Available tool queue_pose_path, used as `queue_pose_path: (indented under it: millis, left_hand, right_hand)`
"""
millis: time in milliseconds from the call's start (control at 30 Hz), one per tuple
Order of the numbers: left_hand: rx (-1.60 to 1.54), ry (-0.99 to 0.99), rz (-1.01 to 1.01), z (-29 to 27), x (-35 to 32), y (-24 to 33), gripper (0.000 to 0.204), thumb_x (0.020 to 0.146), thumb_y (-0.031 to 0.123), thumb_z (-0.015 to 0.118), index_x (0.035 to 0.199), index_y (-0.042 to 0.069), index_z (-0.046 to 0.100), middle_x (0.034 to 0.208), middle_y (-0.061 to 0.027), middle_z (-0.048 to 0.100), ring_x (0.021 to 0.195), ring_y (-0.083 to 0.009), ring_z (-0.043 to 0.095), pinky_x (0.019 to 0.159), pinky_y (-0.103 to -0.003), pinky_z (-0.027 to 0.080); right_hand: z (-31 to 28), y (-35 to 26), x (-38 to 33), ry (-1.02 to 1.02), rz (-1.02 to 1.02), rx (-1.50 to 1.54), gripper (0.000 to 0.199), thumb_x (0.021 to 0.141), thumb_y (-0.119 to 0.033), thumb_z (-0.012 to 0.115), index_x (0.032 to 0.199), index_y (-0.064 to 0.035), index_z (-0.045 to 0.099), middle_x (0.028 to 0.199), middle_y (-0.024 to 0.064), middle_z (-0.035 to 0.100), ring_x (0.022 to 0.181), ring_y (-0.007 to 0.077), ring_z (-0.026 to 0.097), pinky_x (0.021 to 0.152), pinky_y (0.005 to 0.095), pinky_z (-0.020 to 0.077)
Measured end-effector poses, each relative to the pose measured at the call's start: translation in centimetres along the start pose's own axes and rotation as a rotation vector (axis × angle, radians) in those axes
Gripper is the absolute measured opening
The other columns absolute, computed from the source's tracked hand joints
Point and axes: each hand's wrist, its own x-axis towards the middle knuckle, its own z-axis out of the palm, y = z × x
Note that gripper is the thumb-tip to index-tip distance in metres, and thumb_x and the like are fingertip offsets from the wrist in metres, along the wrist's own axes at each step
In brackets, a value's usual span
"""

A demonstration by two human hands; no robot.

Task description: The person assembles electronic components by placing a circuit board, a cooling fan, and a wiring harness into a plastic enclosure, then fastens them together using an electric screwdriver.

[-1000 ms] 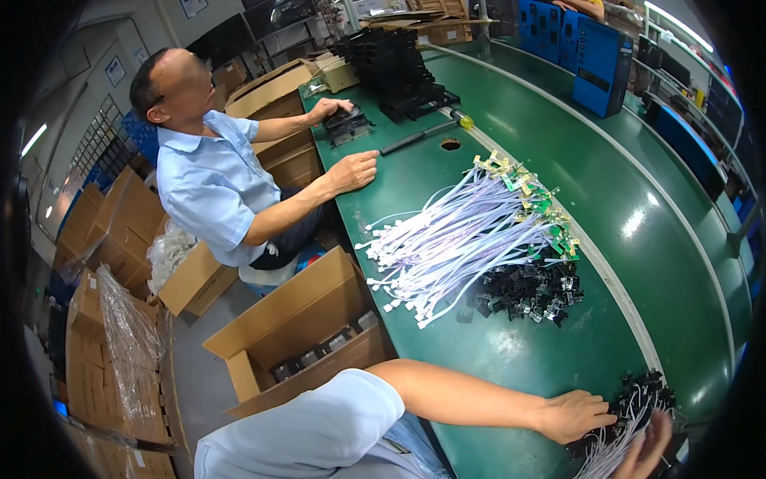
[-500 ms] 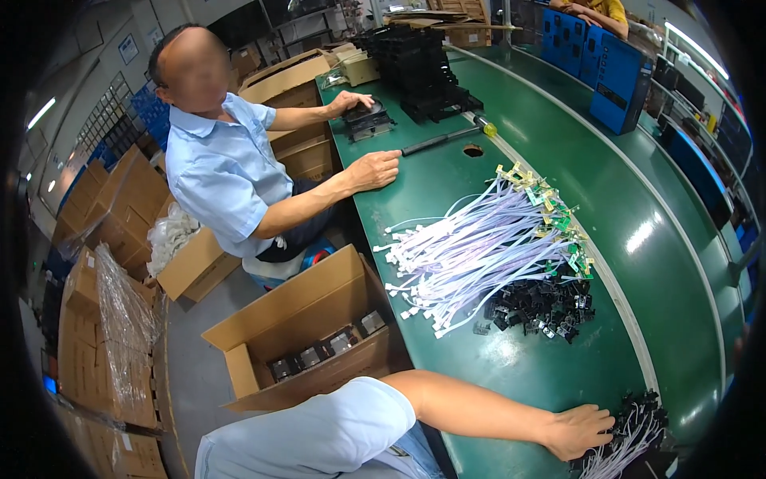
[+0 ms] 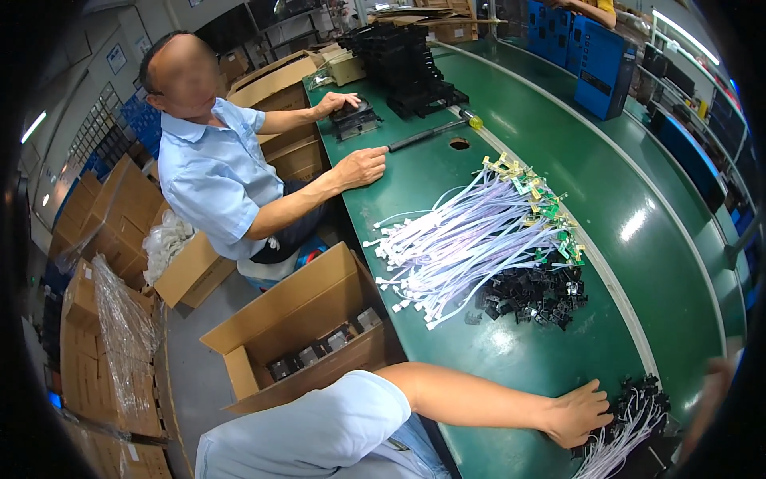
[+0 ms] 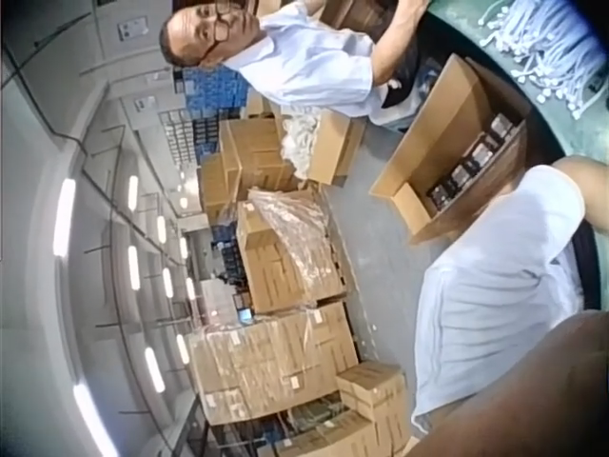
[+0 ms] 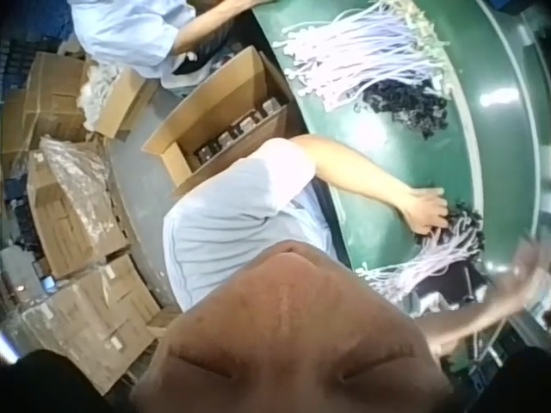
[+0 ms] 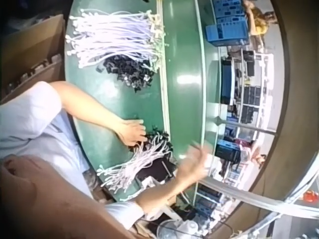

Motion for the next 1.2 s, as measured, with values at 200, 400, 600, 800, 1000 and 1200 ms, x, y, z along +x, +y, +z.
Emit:
queue_pose_path:
  millis: [200, 400, 600, 800, 1000, 1200]
  left_hand:
    - [-0.061, 0.115, 0.084, 3.8, -1.2, -3.3, 0.040, 0.065, 0.026, 0.061, 0.101, 0.006, 0.061, 0.112, -0.0139, 0.057, 0.117, -0.0309, 0.044, 0.102, -0.052, 0.029]
    - [-0.211, -0.019, -0.010, 0.6, -1.3, -1.7, 0.031, 0.061, 0.022, 0.063, 0.088, 0.007, 0.063, 0.099, -0.0123, 0.061, 0.105, -0.0307, 0.051, 0.094, -0.048, 0.033]
    - [-0.216, -0.007, 0.073, 1.6, -1.6, -1.9, 0.030, 0.059, 0.021, 0.063, 0.086, 0.007, 0.064, 0.093, -0.0106, 0.063, 0.101, -0.0301, 0.054, 0.093, -0.049, 0.034]
    - [-0.223, 0.105, 0.109, 2.9, -1.7, -2.5, 0.024, 0.059, 0.016, 0.064, 0.080, 0.004, 0.061, 0.087, -0.0128, 0.060, 0.096, -0.0318, 0.053, 0.088, -0.047, 0.038]
    - [-0.108, 0.117, 0.085, 4.2, -1.9, -2.6, 0.023, 0.060, 0.019, 0.064, 0.079, 0.006, 0.065, 0.090, -0.0129, 0.063, 0.098, -0.0329, 0.055, 0.089, -0.049, 0.038]
    - [-0.213, 0.110, 0.054, 5.2, -2.1, -3.4, 0.018, 0.062, 0.016, 0.063, 0.078, 0.007, 0.064, 0.087, -0.0130, 0.063, 0.094, -0.0323, 0.056, 0.083, -0.047, 0.041]
  right_hand:
    - [12.7, 1.0, -9.4, -0.345, -0.154, -0.037, 0.048, 0.085, -0.021, 0.059, 0.126, 0.0021, 0.050, 0.121, 0.0218, 0.054, 0.111, 0.0386, 0.050, 0.096, 0.0431, 0.0388]
    - [15.7, 5.3, -11.5, -0.237, -0.097, 0.230, 0.035, 0.091, -0.022, 0.051, 0.114, 0.0036, 0.057, 0.112, 0.0227, 0.058, 0.104, 0.0389, 0.054, 0.093, 0.0449, 0.0419]
    - [16.3, 6.0, -12.2, -0.085, -0.131, 0.260, 0.027, 0.089, -0.015, 0.049, 0.103, 0.0048, 0.060, 0.103, 0.0219, 0.061, 0.100, 0.0397, 0.056, 0.091, 0.0460, 0.0429]
    - [15.6, 5.5, -12.0, -0.127, -0.137, 0.270, 0.024, 0.086, -0.008, 0.048, 0.103, 0.0046, 0.060, 0.107, 0.0204, 0.061, 0.104, 0.0365, 0.056, 0.096, 0.0432, 0.0416]
    - [15.4, 5.7, -12.0, -0.141, -0.183, 0.258, 0.023, 0.086, -0.011, 0.048, 0.100, 0.0042, 0.059, 0.105, 0.0205, 0.060, 0.104, 0.0375, 0.055, 0.096, 0.0448, 0.0410]
    - [15.4, 5.6, -12.1, -0.165, -0.147, 0.257, 0.025, 0.087, -0.013, 0.048, 0.101, 0.0040, 0.060, 0.108, 0.0206, 0.060, 0.108, 0.0378, 0.054, 0.098, 0.0450, 0.0395]
